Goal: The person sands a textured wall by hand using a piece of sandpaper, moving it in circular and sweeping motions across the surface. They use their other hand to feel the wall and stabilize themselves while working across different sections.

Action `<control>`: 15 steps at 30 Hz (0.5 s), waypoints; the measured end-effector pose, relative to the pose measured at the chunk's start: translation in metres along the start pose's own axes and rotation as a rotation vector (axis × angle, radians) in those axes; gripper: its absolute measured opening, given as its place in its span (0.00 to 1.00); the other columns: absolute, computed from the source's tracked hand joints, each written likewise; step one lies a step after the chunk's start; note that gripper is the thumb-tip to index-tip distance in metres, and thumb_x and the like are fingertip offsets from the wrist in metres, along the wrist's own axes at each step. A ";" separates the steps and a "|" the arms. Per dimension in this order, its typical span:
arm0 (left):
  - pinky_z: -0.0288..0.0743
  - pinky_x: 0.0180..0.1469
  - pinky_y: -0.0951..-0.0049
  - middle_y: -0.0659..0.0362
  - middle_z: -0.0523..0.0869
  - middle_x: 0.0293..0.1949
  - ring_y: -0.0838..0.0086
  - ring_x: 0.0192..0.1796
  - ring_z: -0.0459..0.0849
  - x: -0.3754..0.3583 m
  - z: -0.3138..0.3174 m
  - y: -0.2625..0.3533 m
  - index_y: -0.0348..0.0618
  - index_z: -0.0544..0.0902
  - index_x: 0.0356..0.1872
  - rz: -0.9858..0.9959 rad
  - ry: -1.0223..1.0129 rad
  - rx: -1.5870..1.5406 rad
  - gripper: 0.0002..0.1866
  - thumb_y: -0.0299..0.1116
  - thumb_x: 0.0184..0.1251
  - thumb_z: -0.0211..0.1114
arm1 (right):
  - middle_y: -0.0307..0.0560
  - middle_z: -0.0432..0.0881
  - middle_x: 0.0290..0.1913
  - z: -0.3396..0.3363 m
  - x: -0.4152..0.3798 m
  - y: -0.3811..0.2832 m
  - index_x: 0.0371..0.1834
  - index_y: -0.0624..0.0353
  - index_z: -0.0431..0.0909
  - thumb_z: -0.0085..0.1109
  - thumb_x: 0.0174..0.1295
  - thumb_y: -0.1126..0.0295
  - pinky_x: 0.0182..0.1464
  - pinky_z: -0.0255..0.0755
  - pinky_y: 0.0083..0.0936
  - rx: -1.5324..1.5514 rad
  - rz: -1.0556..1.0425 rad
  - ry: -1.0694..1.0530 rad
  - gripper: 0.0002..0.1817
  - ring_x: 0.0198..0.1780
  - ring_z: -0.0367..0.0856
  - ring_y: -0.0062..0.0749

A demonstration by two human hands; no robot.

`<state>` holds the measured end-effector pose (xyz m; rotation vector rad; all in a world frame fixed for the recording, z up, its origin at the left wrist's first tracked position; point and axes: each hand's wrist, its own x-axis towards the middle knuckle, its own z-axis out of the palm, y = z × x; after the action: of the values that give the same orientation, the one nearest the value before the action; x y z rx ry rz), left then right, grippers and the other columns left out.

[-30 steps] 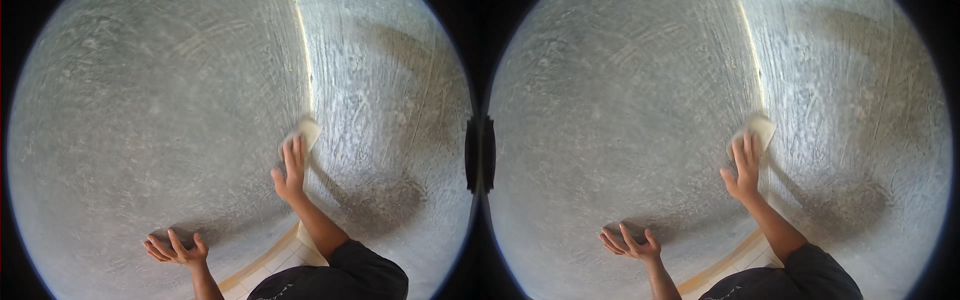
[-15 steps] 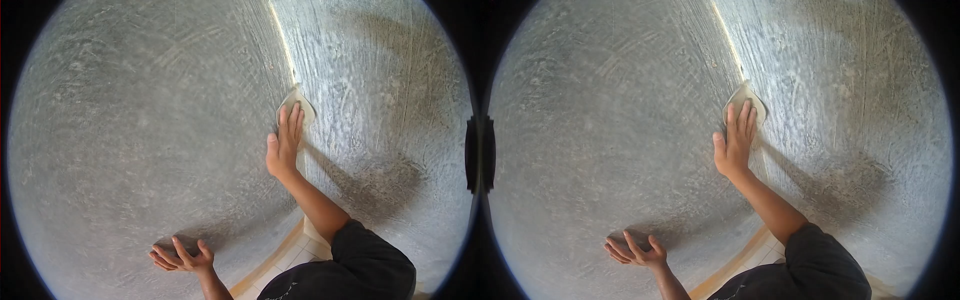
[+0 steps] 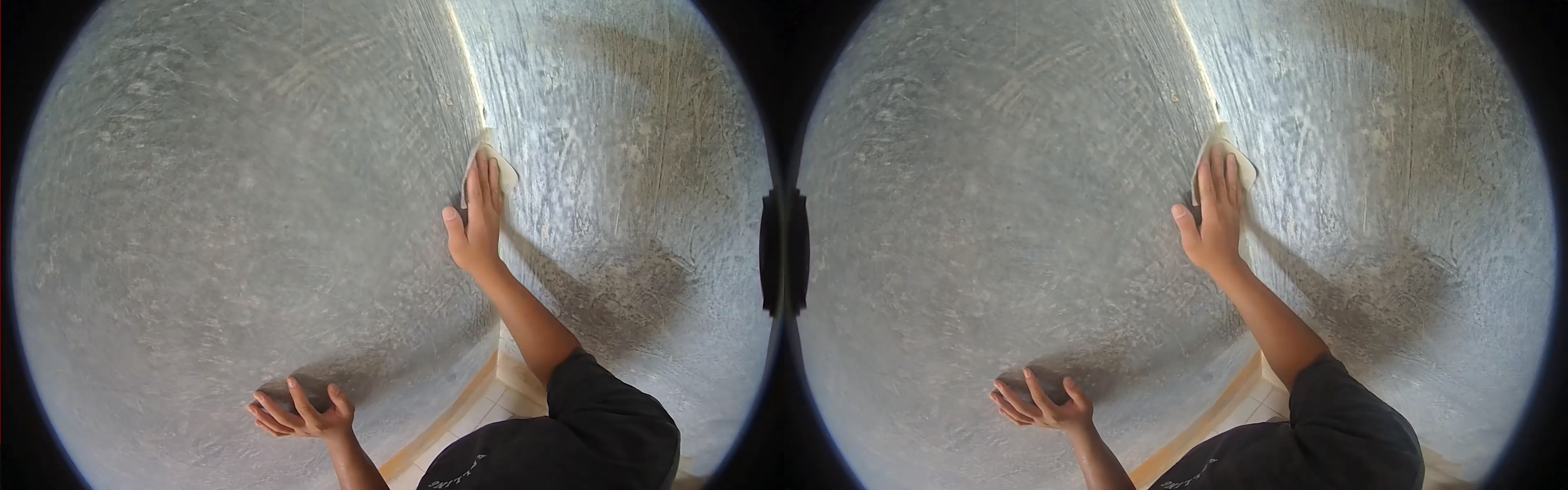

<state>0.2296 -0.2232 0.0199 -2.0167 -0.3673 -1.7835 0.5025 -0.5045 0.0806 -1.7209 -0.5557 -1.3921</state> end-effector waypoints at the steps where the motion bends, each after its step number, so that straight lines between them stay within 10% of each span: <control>1: 0.45 0.80 0.35 0.37 0.66 0.79 0.39 0.83 0.57 0.000 0.000 0.000 0.52 0.82 0.68 -0.001 0.000 -0.010 0.33 0.64 0.76 0.53 | 0.68 0.54 0.85 0.003 -0.001 -0.001 0.84 0.63 0.57 0.47 0.78 0.42 0.80 0.41 0.67 0.005 -0.002 0.029 0.42 0.85 0.44 0.71; 15: 0.46 0.79 0.34 0.38 0.67 0.78 0.37 0.82 0.57 0.000 0.001 0.000 0.51 0.82 0.66 -0.001 0.002 -0.025 0.32 0.64 0.76 0.53 | 0.68 0.49 0.86 0.000 -0.009 -0.021 0.87 0.54 0.52 0.42 0.80 0.46 0.81 0.42 0.65 -0.036 0.149 -0.070 0.38 0.86 0.40 0.72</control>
<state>0.2301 -0.2231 0.0196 -2.0322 -0.3466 -1.7989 0.4834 -0.4915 0.0792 -1.8077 -0.4328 -1.2476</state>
